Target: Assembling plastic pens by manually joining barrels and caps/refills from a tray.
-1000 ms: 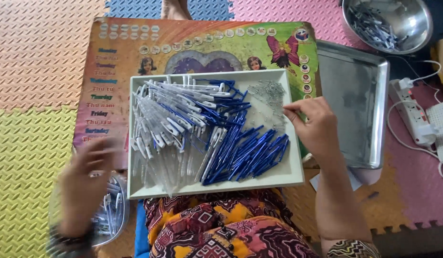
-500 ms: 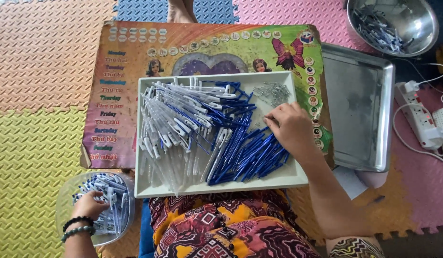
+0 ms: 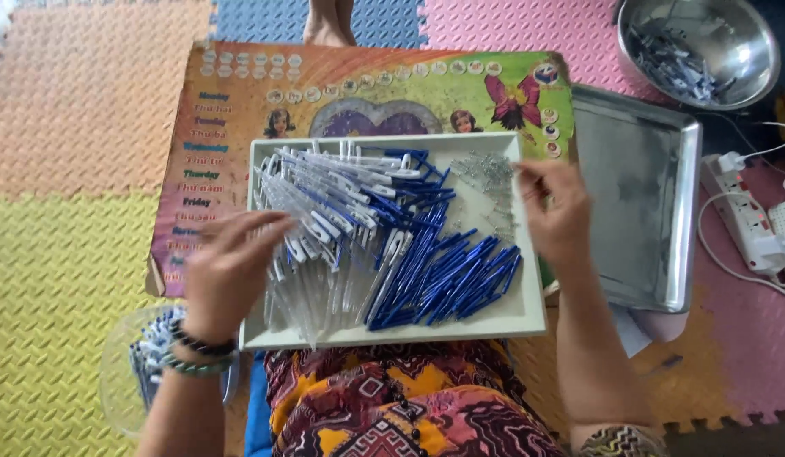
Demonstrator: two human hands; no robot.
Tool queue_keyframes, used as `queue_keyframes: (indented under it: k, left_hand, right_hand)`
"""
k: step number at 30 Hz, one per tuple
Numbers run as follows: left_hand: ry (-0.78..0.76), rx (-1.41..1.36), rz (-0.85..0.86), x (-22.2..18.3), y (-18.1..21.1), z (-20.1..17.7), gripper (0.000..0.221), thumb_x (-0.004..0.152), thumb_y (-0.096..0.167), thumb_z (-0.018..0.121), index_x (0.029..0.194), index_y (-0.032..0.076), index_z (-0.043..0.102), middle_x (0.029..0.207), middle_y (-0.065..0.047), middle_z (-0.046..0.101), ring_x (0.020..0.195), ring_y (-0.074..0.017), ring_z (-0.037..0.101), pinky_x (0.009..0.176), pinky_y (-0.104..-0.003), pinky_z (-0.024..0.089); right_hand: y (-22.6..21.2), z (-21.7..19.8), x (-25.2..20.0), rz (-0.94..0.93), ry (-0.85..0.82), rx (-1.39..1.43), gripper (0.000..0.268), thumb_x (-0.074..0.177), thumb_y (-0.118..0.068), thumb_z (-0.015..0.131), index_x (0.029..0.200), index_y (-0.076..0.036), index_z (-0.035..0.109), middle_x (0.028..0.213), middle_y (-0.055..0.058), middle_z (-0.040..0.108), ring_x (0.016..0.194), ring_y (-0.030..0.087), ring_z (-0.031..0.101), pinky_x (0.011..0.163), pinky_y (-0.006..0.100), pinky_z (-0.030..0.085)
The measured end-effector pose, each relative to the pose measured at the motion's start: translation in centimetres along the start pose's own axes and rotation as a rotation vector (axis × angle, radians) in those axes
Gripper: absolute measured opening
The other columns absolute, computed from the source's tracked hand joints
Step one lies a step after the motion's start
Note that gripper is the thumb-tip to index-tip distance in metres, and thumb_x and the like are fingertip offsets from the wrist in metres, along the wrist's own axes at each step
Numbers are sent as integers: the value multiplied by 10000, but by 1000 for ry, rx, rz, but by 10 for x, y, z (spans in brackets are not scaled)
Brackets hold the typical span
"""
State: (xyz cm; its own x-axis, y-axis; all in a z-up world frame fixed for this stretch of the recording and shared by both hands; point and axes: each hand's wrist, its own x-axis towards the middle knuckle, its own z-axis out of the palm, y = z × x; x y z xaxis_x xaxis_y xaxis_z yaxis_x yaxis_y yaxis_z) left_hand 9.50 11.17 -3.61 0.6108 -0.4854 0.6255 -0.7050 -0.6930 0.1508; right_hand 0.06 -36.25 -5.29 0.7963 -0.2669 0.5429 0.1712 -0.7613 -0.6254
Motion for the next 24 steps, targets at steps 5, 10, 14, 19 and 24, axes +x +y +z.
queue_keyframes:
  k: [5,10,14,19,24]
  left_hand:
    - [-160,-21,242,21,10,26,395,983,43,726,1295,268,821,1366,42,789,1314,-254,734,1146,-442,573]
    - [-238,-36,273,24,6,30,347,1010,63,718,1301,238,790,1350,45,791,1346,-209,726,1243,-449,485]
    - [-273,3,303,19,-2,39,355,1085,126,627,1360,319,742,1326,69,740,1323,-168,713,1284,-424,430]
    - [-277,-12,309,20,0,40,309,1082,150,626,1304,327,750,1297,66,717,1282,-184,713,1271,-431,461]
    - [-216,-52,270,25,16,30,272,1127,118,605,1337,238,730,1279,48,774,1319,-184,728,1251,-420,489]
  right_hand:
    - [-8,3,-22,144,21,82,162,1084,-57,823,1228,-116,867,1043,104,780,924,246,745,830,345,638]
    - [-13,1,-22,284,36,154,148,1120,-130,814,1263,-122,853,1079,90,788,953,186,749,860,330,644]
    - [-14,9,-24,311,121,189,120,1126,-135,815,1234,-103,858,1006,98,791,872,164,727,811,321,633]
    - [-18,13,-30,312,168,203,119,1093,-111,839,1209,-99,861,981,102,798,848,170,731,801,328,637]
    - [-13,16,-31,161,200,178,140,1078,-17,828,1212,-46,856,977,135,777,807,232,737,765,367,639]
